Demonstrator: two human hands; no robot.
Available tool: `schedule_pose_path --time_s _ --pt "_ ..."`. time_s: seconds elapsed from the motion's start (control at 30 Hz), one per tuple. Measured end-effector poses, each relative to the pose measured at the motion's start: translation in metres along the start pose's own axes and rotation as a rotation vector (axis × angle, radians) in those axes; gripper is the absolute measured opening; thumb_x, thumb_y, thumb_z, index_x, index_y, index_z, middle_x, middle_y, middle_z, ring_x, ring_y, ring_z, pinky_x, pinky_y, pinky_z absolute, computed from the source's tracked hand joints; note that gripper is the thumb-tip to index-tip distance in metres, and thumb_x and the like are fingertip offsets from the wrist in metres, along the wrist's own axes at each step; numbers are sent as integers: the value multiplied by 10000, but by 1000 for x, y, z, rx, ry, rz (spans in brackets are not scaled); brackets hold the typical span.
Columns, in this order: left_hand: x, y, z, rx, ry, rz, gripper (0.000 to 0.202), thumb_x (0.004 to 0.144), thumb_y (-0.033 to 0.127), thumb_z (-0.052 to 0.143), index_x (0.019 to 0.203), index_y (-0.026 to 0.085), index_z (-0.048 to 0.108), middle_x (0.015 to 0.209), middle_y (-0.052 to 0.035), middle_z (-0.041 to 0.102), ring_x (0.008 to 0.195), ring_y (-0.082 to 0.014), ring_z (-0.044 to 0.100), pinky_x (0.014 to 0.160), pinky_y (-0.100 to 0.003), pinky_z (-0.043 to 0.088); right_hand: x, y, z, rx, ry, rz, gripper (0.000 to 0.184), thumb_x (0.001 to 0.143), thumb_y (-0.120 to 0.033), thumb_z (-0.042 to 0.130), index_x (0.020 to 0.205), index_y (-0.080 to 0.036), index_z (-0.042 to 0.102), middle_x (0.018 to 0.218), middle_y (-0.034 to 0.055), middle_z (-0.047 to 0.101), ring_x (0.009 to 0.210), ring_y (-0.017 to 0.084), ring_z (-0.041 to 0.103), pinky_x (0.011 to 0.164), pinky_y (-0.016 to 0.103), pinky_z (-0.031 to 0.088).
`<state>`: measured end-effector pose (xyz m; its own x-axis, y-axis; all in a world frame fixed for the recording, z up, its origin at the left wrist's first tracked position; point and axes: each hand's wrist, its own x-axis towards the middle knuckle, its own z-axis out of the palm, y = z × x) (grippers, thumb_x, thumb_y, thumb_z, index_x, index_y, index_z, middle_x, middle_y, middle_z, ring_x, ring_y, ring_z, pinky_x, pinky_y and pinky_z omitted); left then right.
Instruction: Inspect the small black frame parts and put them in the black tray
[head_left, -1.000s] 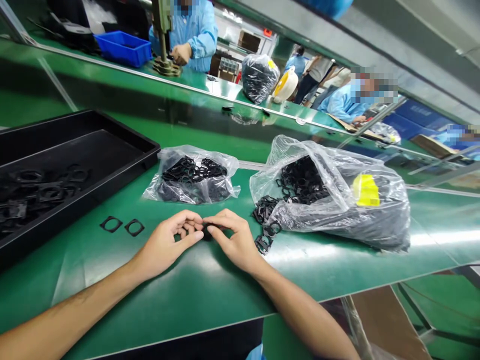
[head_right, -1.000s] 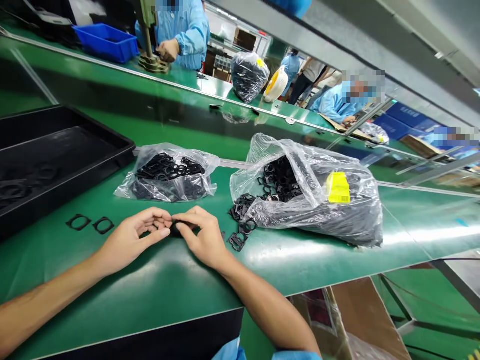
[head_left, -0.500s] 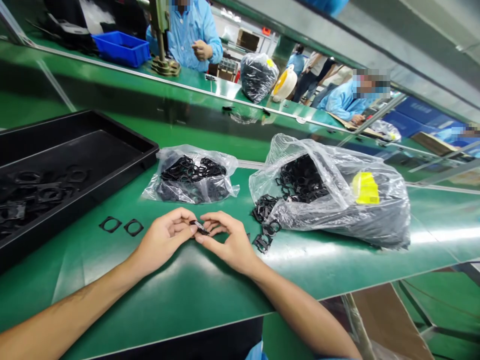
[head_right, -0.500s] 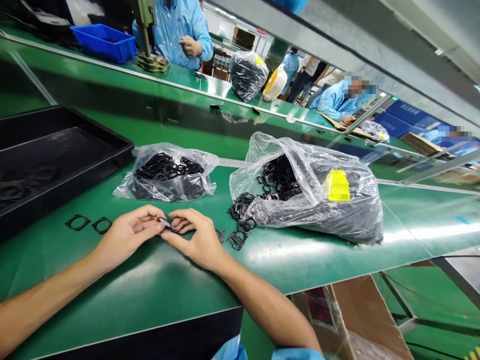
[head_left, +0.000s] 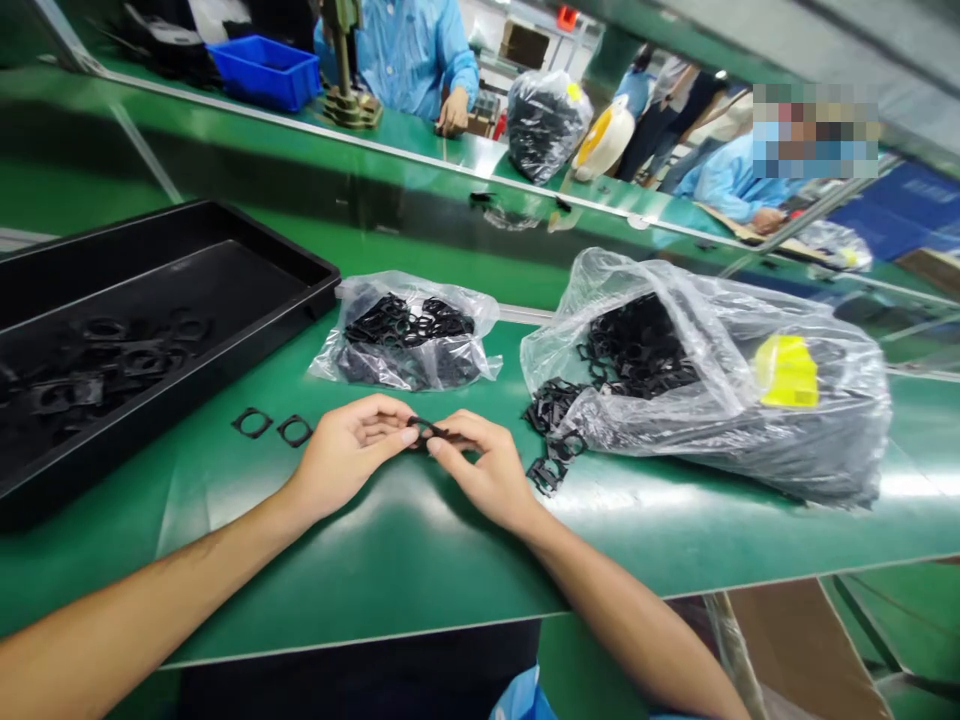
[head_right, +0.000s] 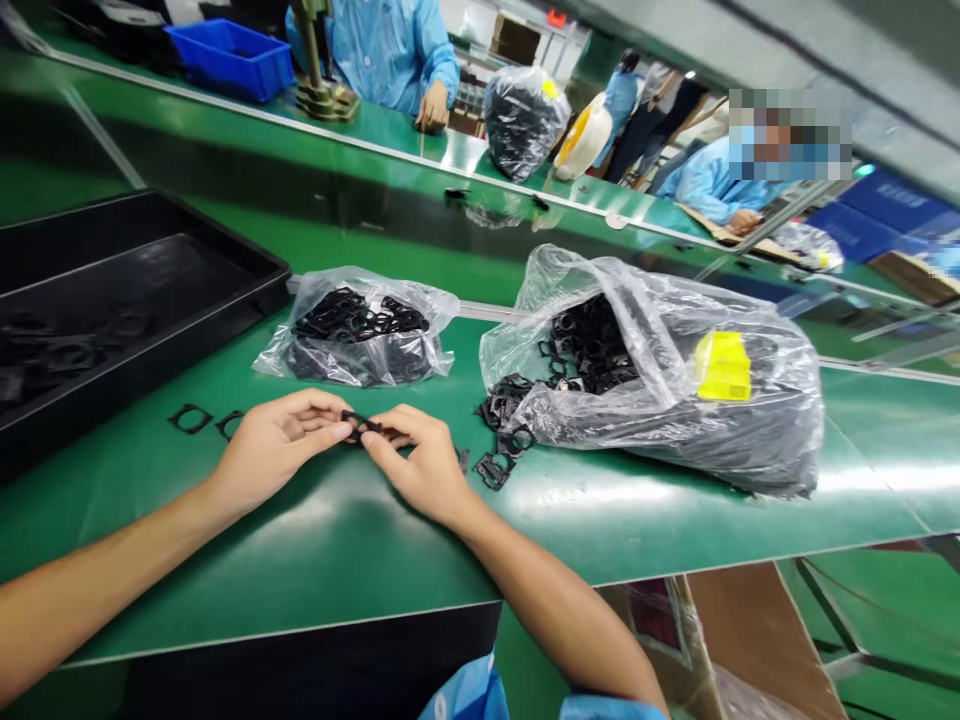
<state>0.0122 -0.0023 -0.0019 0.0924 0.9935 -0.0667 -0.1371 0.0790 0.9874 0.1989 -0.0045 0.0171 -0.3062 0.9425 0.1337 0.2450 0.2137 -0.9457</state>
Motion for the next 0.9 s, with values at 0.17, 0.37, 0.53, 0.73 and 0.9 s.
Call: schedule_pose_path --time_s 0.17,0.37,0.53,0.73,0.9 --pt "4 4 0 -108 -18 -41 339 667 374 878 841 141 705 778 -46 768 693 -166 743 742 -275 623 6 3 -2 93 20 71 228 863 -425 710 860 -197 727 878 44 667 786 166 641 708 276 535" --pt "6 4 0 -167 -31 -29 381 673 404 883 846 129 685 770 -44 760 703 -170 745 730 -290 629 10 -2 -3 191 -43 154 318 827 -495 745 817 -179 712 786 21 657 683 137 595 699 279 521" --pt "6 6 -3 -120 -77 -35 387 718 422 854 888 126 670 797 -61 773 702 -193 754 758 -339 634 12 -5 -3 281 -34 202 318 778 -493 795 787 -186 715 767 18 668 656 133 593 709 294 538" --pt "7 5 -4 -89 -95 -39 397 728 421 844 937 122 688 824 -80 787 718 -202 759 768 -346 631 13 -5 -6 293 -111 235 320 806 -503 772 821 -185 736 717 20 666 664 147 614 734 308 560" --pt "8 2 -5 -55 -84 -28 366 707 398 852 916 130 716 856 -76 788 791 -202 757 803 -331 614 13 -4 -6 266 -97 213 293 836 -475 752 823 -183 734 710 16 670 664 141 620 743 296 559"
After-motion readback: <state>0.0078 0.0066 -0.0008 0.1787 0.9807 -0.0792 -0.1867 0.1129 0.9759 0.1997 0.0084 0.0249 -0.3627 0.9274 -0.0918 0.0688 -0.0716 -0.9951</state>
